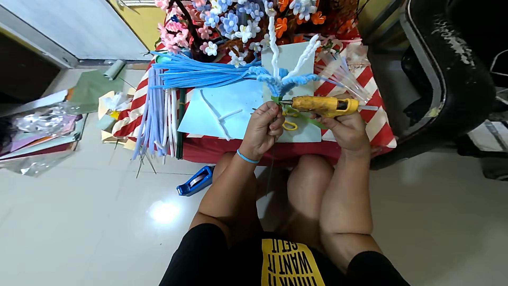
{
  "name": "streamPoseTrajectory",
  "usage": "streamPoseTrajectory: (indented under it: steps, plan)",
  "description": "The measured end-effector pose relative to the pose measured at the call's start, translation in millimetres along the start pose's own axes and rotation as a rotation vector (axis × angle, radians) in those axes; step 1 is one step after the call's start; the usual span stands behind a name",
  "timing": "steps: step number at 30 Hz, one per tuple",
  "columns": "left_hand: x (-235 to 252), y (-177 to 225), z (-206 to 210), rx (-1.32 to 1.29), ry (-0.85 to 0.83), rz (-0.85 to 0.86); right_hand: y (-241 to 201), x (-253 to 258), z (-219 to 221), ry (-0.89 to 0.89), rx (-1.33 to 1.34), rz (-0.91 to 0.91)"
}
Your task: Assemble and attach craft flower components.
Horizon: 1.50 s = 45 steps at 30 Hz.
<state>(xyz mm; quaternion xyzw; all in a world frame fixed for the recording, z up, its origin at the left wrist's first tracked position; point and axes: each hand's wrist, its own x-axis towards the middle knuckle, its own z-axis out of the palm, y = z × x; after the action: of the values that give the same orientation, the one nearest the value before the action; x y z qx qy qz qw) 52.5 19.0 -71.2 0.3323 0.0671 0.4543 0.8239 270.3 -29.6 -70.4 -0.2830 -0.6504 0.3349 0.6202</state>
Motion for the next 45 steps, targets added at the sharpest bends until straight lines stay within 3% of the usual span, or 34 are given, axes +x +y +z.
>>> streamPoseTrajectory:
  steps: [38,43,45]
  plan:
    - [-2.3,6.5,-1.7,0.106,0.011,0.054,-1.4,-1.8,-0.7,0.005,-0.029,0.021]
    - [-4.5,12.4,-4.7,0.149,0.033,0.093,1.6,-1.1,-3.6,0.065,0.012,0.012]
    - [-4.9,14.9,-5.5,0.155,0.053,0.125,1.8,-0.1,-1.0,0.125,-0.110,0.034]
